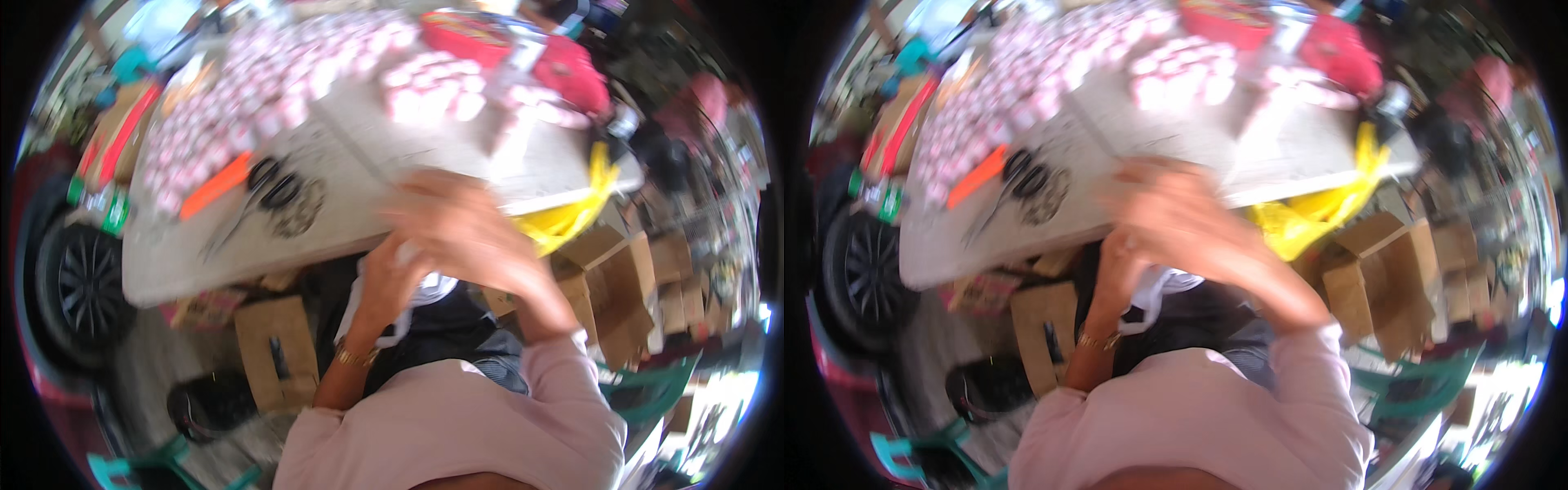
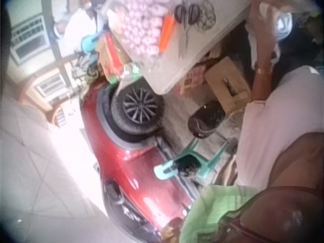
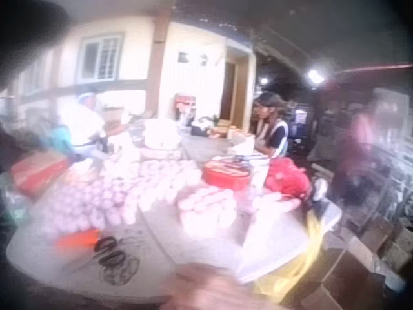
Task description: The person assembles small pink and white cylindrical candles by inserting wicks, trimming excess wick with scissors, and wiping the candles with a white cloth. The person handles each candle individually, repeating the same sequence of actions throughout the clip.
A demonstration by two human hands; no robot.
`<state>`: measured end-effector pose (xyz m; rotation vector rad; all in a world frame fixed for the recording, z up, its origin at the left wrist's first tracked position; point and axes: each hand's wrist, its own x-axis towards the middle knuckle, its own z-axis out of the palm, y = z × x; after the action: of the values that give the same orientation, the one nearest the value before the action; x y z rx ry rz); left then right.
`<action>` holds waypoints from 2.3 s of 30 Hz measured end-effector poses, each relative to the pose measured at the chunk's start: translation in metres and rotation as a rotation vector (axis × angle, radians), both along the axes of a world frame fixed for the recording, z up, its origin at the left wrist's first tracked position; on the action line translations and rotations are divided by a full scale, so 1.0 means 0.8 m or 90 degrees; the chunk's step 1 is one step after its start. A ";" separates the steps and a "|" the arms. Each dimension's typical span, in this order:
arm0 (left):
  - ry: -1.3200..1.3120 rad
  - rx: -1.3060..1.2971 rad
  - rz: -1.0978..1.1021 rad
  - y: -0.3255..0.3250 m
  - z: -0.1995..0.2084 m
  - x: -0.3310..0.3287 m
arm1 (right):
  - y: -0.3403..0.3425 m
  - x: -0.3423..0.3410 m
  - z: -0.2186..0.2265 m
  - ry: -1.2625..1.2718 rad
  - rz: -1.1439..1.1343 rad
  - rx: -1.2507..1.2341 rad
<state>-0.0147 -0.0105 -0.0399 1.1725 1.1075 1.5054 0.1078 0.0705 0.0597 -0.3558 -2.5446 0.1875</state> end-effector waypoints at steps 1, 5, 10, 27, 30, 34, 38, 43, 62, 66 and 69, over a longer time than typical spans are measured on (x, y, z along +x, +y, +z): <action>-0.053 0.020 0.020 -0.001 -0.004 0.003 | 0.014 -0.038 0.001 -0.038 0.059 0.004; -0.196 -0.027 -0.046 -0.006 -0.022 0.001 | 0.032 -0.171 -0.018 -0.181 0.121 0.062; -0.199 -0.021 -0.064 -0.014 -0.043 -0.003 | 0.035 -0.220 -0.043 -0.280 0.103 0.103; -0.133 0.025 -0.001 -0.010 -0.034 0.028 | 0.022 -0.157 -0.032 -0.212 -0.048 0.106; -0.210 0.034 -0.003 -0.011 -0.014 0.029 | 0.033 -0.086 -0.003 0.049 0.075 -0.084; -0.217 0.072 -0.012 -0.005 0.007 0.020 | 0.010 -0.011 0.026 0.281 -0.020 -0.491; -0.141 0.133 -0.017 0.002 0.018 0.015 | -0.022 0.015 0.017 0.426 -0.087 -0.590; 0.111 0.207 0.072 0.009 0.025 0.020 | -0.042 0.033 0.011 0.481 -0.102 -0.479; 0.261 0.190 0.223 0.017 0.017 0.019 | -0.060 0.002 -0.016 0.408 -0.214 -0.311; 0.219 0.204 0.201 0.019 0.017 0.020 | -0.053 0.024 -0.022 0.502 -0.309 0.059; 0.241 0.132 0.195 0.018 0.018 0.020 | -0.047 0.026 -0.033 0.301 -0.217 0.049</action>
<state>0.0016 0.0041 -0.0256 1.5287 1.4618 1.7044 0.1288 0.0328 0.0334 -0.6254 -1.9875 0.0360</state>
